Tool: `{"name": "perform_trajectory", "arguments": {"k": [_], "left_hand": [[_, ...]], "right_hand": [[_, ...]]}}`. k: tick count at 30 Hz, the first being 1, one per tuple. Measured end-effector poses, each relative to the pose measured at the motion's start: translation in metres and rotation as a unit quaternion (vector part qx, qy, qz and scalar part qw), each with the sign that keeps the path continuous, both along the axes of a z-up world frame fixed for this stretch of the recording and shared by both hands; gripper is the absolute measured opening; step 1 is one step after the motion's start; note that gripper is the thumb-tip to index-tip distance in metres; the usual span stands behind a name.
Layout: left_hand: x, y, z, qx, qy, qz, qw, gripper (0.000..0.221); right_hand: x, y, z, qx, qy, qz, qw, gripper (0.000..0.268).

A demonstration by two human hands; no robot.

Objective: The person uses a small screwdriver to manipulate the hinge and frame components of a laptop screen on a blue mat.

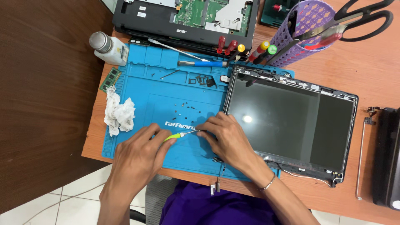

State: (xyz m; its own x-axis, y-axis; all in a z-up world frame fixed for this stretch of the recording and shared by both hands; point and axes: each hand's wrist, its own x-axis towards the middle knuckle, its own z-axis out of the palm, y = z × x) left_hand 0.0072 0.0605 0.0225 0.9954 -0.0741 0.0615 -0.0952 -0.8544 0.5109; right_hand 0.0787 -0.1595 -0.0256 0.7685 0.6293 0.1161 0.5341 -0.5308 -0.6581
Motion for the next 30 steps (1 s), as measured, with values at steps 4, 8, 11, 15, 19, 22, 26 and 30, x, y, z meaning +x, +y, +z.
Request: {"name": "perform_trajectory", "arguments": {"k": [4,8,11,15,19,22,26,30], "left_hand": [[-0.003,0.007,-0.006,0.011,0.052,0.032,0.998,0.015],[-0.008,0.012,-0.012,0.009,0.057,0.055,0.997,0.017],[-0.011,0.015,-0.015,0.008,0.067,0.067,0.995,0.018],[-0.016,0.015,-0.018,0.009,0.076,0.068,0.995,0.018],[-0.020,0.009,-0.018,-0.046,0.037,0.059,0.996,0.019],[-0.022,-0.003,-0.015,-0.056,0.072,0.043,0.995,0.017],[-0.020,-0.018,-0.013,-0.124,0.102,0.010,0.987,0.019],[-0.025,-0.035,-0.017,-0.169,0.091,-0.067,0.979,0.028]], "right_hand": [[0.004,0.003,-0.009,-0.040,-0.055,0.003,0.998,0.022],[0.007,0.005,-0.014,-0.093,-0.116,0.001,0.989,0.035],[0.010,0.008,-0.015,-0.098,-0.124,0.000,0.988,0.034],[0.011,0.003,-0.012,-0.067,-0.128,-0.002,0.989,0.032],[-0.007,-0.030,0.001,-0.002,-0.110,-0.051,0.993,0.026],[-0.028,-0.055,0.007,-0.012,-0.100,-0.079,0.992,0.024],[-0.049,-0.071,0.004,-0.026,-0.090,-0.061,0.994,0.031],[-0.056,-0.074,-0.002,-0.029,-0.106,-0.033,0.993,0.043]]}}
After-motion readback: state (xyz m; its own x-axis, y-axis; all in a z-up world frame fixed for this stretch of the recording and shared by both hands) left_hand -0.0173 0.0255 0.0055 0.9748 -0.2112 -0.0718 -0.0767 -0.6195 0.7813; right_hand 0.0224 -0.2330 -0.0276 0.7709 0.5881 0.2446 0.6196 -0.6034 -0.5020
